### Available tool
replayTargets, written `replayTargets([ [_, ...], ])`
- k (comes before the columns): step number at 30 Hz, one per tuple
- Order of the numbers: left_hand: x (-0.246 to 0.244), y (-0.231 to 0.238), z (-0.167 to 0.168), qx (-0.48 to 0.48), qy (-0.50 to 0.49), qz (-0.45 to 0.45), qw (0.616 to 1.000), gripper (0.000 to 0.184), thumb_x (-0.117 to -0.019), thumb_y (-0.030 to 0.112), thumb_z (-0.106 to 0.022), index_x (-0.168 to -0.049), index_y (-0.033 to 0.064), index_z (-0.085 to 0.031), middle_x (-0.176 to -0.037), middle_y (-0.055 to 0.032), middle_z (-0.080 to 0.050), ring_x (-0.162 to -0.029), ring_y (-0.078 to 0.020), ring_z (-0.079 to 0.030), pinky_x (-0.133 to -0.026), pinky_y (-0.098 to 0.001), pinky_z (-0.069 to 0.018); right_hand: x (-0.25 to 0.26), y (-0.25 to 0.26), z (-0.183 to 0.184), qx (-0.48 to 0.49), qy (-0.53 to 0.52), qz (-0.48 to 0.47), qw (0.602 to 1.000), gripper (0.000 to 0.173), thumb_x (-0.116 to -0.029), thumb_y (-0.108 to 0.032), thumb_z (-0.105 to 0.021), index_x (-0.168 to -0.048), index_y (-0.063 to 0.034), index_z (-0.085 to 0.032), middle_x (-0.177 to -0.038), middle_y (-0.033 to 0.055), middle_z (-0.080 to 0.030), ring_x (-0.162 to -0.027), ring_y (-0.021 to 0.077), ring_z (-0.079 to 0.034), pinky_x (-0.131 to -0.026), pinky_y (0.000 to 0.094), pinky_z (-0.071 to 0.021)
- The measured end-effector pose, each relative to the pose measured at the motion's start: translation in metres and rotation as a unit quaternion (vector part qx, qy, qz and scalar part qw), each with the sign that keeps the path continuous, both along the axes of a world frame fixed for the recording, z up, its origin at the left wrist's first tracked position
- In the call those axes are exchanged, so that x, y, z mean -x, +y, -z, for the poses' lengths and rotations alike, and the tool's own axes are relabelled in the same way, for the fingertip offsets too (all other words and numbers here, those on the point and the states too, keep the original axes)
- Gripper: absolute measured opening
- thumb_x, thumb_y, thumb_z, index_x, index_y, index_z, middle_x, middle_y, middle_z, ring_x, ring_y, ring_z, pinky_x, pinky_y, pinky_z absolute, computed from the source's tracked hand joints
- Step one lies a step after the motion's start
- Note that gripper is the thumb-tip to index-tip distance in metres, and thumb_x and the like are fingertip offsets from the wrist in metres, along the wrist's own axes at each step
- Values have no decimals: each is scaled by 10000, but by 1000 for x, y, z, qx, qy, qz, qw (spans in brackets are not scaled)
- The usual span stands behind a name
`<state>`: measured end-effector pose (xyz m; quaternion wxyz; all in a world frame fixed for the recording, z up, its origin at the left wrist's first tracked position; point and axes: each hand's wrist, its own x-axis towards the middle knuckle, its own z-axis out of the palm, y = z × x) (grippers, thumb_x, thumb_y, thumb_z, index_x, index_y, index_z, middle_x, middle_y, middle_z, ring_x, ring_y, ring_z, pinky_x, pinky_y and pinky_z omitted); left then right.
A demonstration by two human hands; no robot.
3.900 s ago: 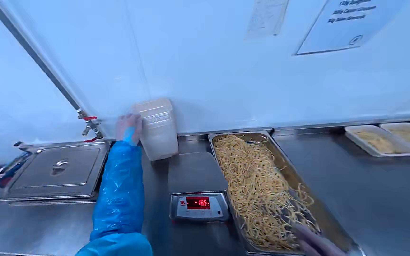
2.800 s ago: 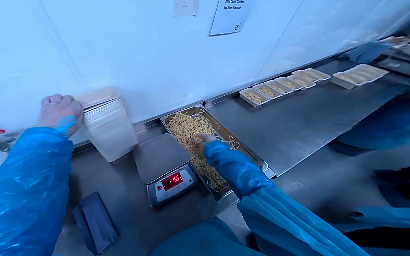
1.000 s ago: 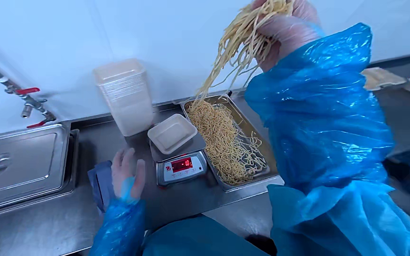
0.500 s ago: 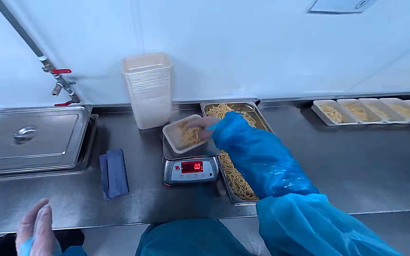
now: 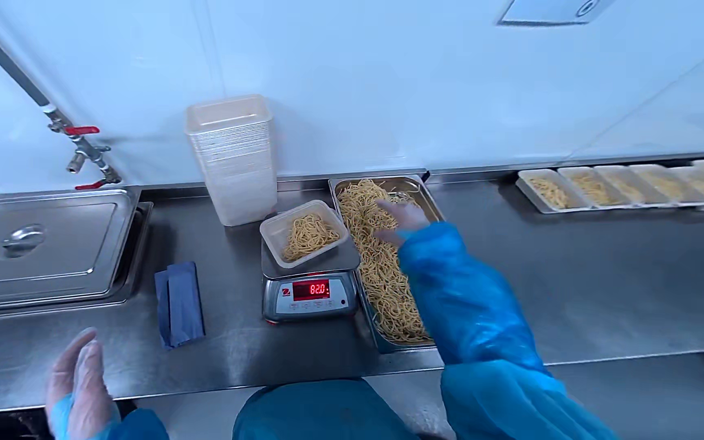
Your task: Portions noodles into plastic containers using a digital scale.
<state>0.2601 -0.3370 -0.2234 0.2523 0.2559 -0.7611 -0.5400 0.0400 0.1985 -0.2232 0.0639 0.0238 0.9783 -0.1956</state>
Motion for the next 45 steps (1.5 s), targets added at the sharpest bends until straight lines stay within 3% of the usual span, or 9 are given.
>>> replayTargets([
  [2, 4, 22, 4, -23, -9, 30, 999, 434, -1014, 272, -532, -1340, -12, -561, -1326, -120, -606, -1134, -119, -590, -948, -319, -504, -29, 14, 78, -67, -97, 10, 993, 863, -760, -321, -897, -1517, -184, -507, -1376, 379, -528, -1263, 587, -508, -1006, 744, -427],
  [5, 14, 34, 9, -1, 1, 83, 997, 438, -986, 275, -561, -1326, -1, -575, -1270, -85, -642, -1052, -80, -619, -881, -268, -521, -64, 25, 97, -23, -181, 7, 983, 342, -941, -174, -705, -1271, -84, -696, -1216, 246, -688, -1168, 433, -641, -999, 651, -486],
  [16, 17, 83, -49, 87, 34, 140, 986, 444, -1011, 267, -516, -1306, -63, -549, -1262, -115, -602, -1087, -54, -594, -956, -233, -493, -42, 55, -150, 136, 76, -31, 987, 186, -978, -123, -634, -1113, -51, -739, -917, 165, -713, -770, 284, -673, -723, 532, -552],
  [26, -24, 110, -21, 22, -17, 102, 994, 431, -981, 308, -572, -1299, 19, -615, -1248, -61, -666, -1096, -73, -637, -934, -262, -529, 1, -22, -230, 220, 184, -166, 943, 157, -966, -108, -622, -1080, -100, -729, -885, 27, -701, -670, 38, -637, -608, 207, -540],
  [30, -26, 89, -22, 18, -14, 69, 997, 434, -996, 287, -539, -1316, 0, -602, -1295, -102, -652, -1147, -134, -626, -972, -307, -520, 20, -68, -211, 215, 176, -225, 934, 169, -965, -89, -625, -1093, -58, -731, -914, 108, -707, -691, 168, -647, -640, 371, -562],
  [33, -20, 80, -18, 1, -27, 45, 999, 443, -997, 290, -523, -1328, 5, -596, -1309, -106, -643, -1143, -147, -620, -967, -326, -509, 45, -108, -149, 187, 141, -251, 939, 180, -937, -68, -653, -1083, -57, -758, -960, 161, -733, -855, 294, -701, -802, 531, -570],
  [36, -12, 70, -11, -10, -30, 48, 998, 447, -991, 290, -526, -1328, 4, -597, -1285, -105, -653, -1122, -140, -630, -948, -319, -515, 61, -134, -67, 95, 51, -349, 931, 258, -920, -13, -674, -1154, -70, -766, -1102, 193, -738, -1058, 367, -696, -976, 591, -524],
  [39, 0, 54, -6, -12, -27, 50, 998, 449, -977, 287, -535, -1316, 0, -600, -1268, -101, -658, -1108, -137, -631, -934, -312, -514, 44, -147, -63, 13, -112, -328, 938, 411, -976, 37, -577, -1331, -133, -697, -1344, 182, -659, -1302, 372, -586, -1126, 563, -420],
  [45, 32, 25, -4, -12, -42, 71, 997, 454, -975, 296, -544, -1323, 6, -584, -1274, -90, -644, -1089, -106, -620, -929, -284, -507, 35, -80, -53, 183, 79, -177, 964, 315, -1038, -62, -522, -1304, -72, -690, -1138, 195, -732, -1045, 335, -710, -971, 544, -540],
])
